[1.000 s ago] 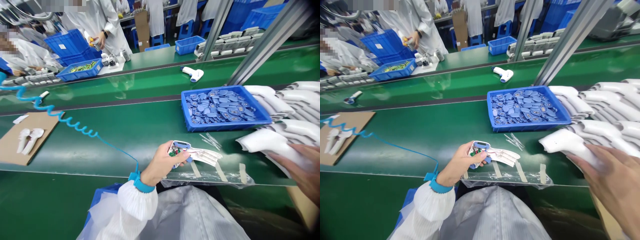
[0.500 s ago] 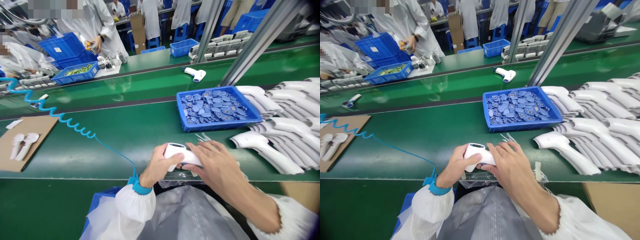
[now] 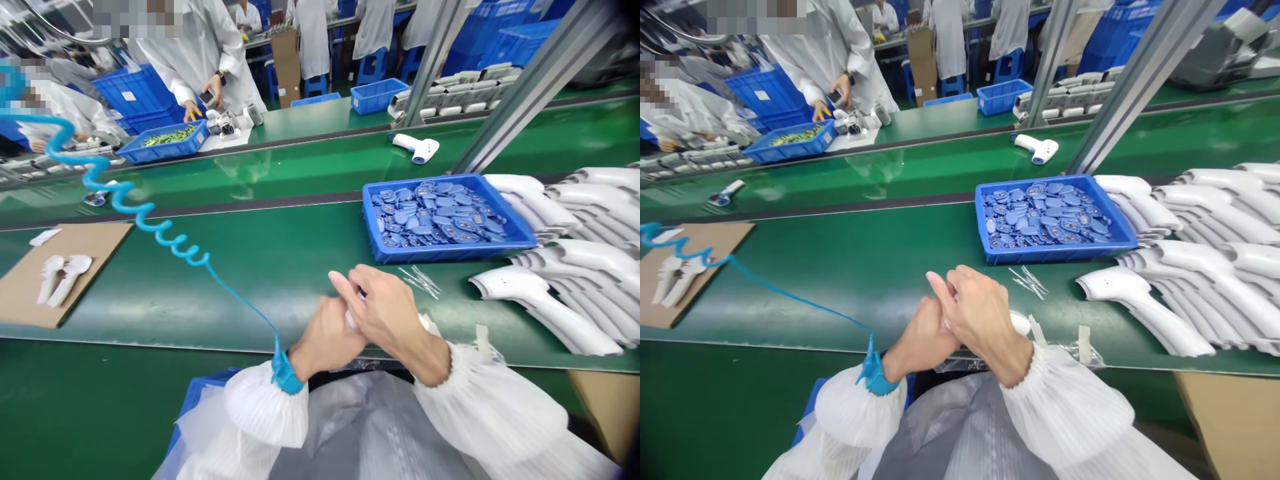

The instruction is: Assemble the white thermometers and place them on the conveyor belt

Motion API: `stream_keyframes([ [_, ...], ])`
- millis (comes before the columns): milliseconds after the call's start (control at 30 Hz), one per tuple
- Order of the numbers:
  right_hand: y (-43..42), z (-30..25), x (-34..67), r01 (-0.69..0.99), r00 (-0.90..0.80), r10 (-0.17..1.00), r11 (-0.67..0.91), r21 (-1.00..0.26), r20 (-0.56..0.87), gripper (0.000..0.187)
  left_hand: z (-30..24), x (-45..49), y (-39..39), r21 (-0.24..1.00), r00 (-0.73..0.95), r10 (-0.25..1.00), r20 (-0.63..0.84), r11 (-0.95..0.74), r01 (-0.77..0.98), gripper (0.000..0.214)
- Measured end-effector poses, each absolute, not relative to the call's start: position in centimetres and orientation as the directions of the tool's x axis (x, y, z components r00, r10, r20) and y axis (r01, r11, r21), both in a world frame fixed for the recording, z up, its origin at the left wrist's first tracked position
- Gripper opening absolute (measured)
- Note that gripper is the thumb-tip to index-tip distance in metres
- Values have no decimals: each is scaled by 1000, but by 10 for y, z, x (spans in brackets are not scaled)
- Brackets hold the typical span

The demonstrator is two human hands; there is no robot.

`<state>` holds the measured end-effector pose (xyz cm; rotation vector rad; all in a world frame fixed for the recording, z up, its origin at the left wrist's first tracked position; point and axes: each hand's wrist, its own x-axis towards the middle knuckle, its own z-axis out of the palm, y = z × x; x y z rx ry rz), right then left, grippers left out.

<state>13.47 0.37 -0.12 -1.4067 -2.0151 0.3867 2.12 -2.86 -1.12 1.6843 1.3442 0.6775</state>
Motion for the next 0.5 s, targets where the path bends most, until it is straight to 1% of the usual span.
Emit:
stream_keyframes([
  [67, 5, -5, 131, 748, -203, 862, 443, -494, 465, 54, -13, 24, -31, 788, 296, 953, -71, -128, 603, 14],
  [133, 6, -5, 133, 732, -162, 817, 475, -488, 553, 53, -14, 25, -32, 732, 285, 958, -39, -167, 661, 18],
  [167, 6, -4, 135, 724, -130, 805, 476, -499, 578, 53, -14, 25, -32, 725, 271, 962, -30, -166, 669, 20],
  [267, 4, 0, 138, 731, -66, 823, 425, -534, 564, 53, -12, 25, -33, 767, 265, 964, -34, -145, 625, 21],
  [333, 1, 1, 137, 756, -89, 834, 413, -508, 545, 52, -12, 25, -34, 780, 283, 958, -44, -144, 609, 24],
  [367, 0, 1, 136, 761, -119, 820, 437, -479, 560, 51, -12, 25, -35, 764, 287, 957, -47, -151, 628, 26],
  [433, 0, -1, 134, 739, -167, 756, 521, -427, 633, 50, -11, 25, -35, 694, 271, 961, -46, -164, 701, 29],
  [500, 2, -1, 133, 700, -143, 699, 572, -428, 701, 50, -10, 24, -32, 650, 252, 967, -26, -175, 739, 29],
])
